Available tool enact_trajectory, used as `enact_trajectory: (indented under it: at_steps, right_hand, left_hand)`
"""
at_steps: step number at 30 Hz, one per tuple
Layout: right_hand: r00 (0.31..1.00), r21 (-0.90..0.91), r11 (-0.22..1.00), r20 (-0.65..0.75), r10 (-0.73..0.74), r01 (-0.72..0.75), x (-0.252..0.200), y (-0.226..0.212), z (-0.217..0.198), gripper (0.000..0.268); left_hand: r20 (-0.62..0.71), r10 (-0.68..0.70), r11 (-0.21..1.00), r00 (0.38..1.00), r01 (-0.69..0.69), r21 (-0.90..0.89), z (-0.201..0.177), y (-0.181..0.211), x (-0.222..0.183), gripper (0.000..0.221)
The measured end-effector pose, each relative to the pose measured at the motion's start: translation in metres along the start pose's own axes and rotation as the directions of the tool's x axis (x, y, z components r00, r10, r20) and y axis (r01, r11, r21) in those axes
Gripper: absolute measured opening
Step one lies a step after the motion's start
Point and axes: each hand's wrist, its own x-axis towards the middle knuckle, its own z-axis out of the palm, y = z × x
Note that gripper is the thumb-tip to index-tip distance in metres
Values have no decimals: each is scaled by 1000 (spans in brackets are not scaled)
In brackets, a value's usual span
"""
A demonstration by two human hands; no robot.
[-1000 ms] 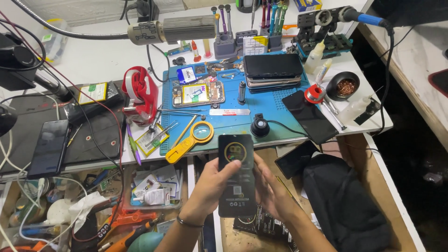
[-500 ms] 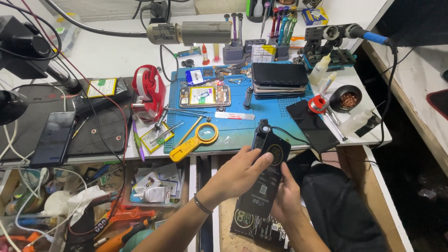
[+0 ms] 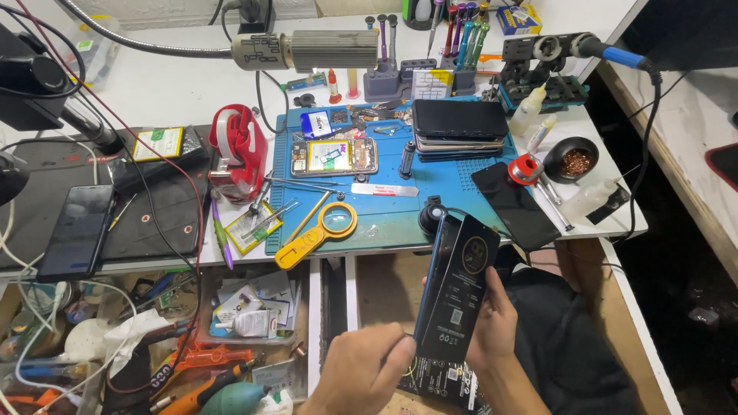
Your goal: Inspecting and preparing a replacement phone screen and phone chassis for assembly.
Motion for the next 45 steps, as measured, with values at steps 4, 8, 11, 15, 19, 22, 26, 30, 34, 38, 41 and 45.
enact_trajectory:
  at_steps: [4, 8, 11, 15, 19, 22, 26, 30, 34, 38, 41, 45]
  right_hand:
    - [1000, -59, 998, 5, -11, 11, -5, 3, 19, 69]
    - [992, -37, 998, 117, -48, 52, -6, 4, 31, 69]
    - [993, -52, 996, 95, -66, 71, -4, 5, 33, 68]
    - [996, -18, 999, 77, -44, 46, -1, 7, 22, 67]
    - [999, -67, 997, 21, -46, 48, 1, 7, 21, 69]
    - [1000, -74, 997, -22, -14, 13, 2, 5, 19, 72]
    - [999, -29, 998, -27, 46, -47, 2, 2, 13, 68]
    - [993, -72, 997, -112, 30, -39, 2, 8, 5, 67]
    - [993, -79, 997, -120, 12, -22, 3, 15, -5, 57]
    - [979, -87, 996, -204, -6, -12, 10, 18, -14, 55]
    - [970, -78, 995, -242, 35, -56, 10, 20, -14, 57]
    - [970, -77, 992, -231, 80, -100, 13, 21, -17, 57]
  left_hand:
    - [-65, 16, 1000, 998, -14, 24, 22, -12, -8, 40]
    - [-109, 5, 999, 994, -9, -39, 29, -16, -6, 40]
    - [-93, -37, 996, 995, 29, -90, 30, -16, -5, 42]
    - [-36, -104, 967, 994, 92, -238, 43, -23, -4, 44]
    - [-110, -38, 957, 993, 4, -291, 48, -26, -2, 43]
    - [-80, -35, 927, 996, 2, -376, 42, -21, 0, 44]
    - [-11, 22, 935, 1000, -25, -353, 25, -23, 3, 42]
    - [-13, -41, 986, 999, 38, -164, -1, -9, 15, 46]
    - [-5, -34, 997, 999, 33, -64, -7, -2, 26, 45]
    - [18, -37, 993, 999, 39, -113, 5, -10, 30, 45]
    - [5, -41, 980, 999, 41, -193, 12, -19, 29, 46]
    - [50, -73, 974, 996, 82, -213, 1, -17, 27, 45]
